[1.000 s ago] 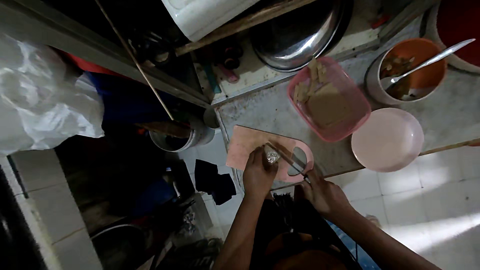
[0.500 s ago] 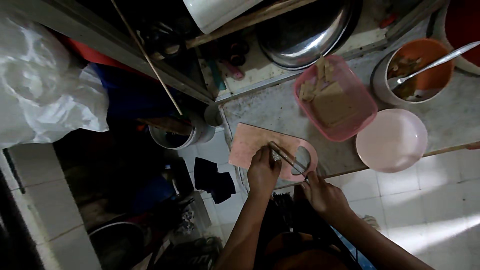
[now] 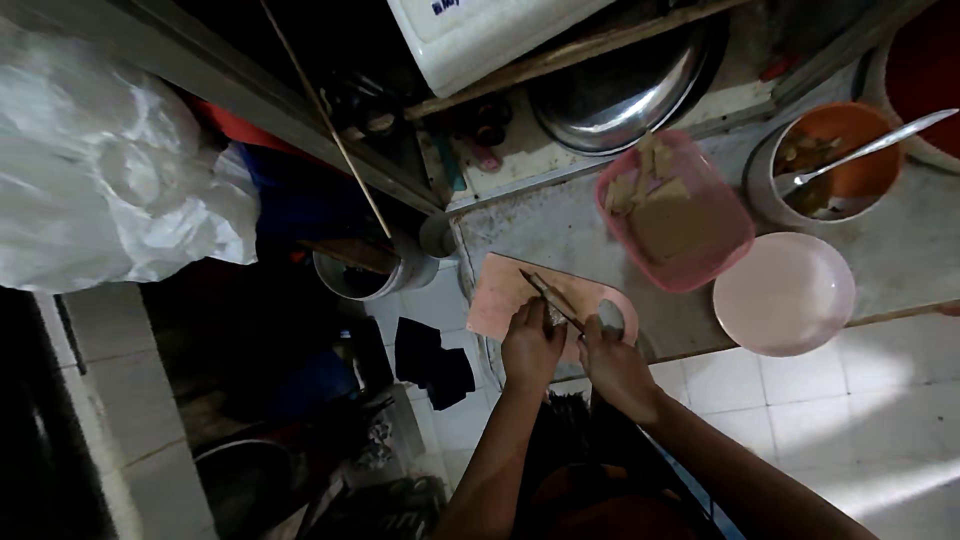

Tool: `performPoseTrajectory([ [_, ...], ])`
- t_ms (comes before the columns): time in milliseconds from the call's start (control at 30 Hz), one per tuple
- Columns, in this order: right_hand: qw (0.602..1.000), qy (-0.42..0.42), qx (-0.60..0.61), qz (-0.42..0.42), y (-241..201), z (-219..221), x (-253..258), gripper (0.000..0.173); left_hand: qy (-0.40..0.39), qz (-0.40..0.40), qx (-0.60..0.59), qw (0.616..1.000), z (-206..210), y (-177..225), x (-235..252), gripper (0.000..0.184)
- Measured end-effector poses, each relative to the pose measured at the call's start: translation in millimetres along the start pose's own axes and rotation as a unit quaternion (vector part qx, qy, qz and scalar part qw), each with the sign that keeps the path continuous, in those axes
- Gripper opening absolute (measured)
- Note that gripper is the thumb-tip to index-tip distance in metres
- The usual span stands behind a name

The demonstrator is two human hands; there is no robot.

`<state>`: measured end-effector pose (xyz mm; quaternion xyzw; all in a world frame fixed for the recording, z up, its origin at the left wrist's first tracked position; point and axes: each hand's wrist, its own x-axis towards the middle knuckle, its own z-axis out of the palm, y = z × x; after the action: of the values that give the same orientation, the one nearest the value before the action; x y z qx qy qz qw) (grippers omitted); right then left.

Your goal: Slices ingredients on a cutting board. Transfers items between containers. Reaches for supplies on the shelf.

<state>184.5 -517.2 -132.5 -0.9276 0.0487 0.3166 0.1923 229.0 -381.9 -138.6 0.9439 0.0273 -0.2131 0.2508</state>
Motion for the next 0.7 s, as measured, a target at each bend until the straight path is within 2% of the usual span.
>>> performPoseTrajectory([
  [133,0.994,-0.092,0.011,0.054,19,-7,-24,0.050,0.018,0.000,0.001,1.000,3,-1,-1,0.053],
  [233,0.996,-0.082,0.021,0.039,34,-5,-33,0.050,0.037,0.010,-0.015,0.999,9,-6,-5,0.059],
  [333,0.993,-0.106,0.045,0.026,36,-23,-32,0.046,0.058,0.034,-0.061,0.996,10,-17,-7,0.064],
  [433,0.996,-0.070,0.049,0.003,36,-24,-41,0.042,0.055,0.029,-0.070,0.996,7,-21,-12,0.067],
  [567,0.998,-0.053,0.040,-0.003,30,-19,-51,0.042,0.040,0.018,-0.048,0.998,4,-17,-13,0.064],
  [700,0.999,0.006,0.026,-0.021,28,-7,-55,0.040,0.042,0.021,-0.050,0.998,4,-15,-12,0.059],
])
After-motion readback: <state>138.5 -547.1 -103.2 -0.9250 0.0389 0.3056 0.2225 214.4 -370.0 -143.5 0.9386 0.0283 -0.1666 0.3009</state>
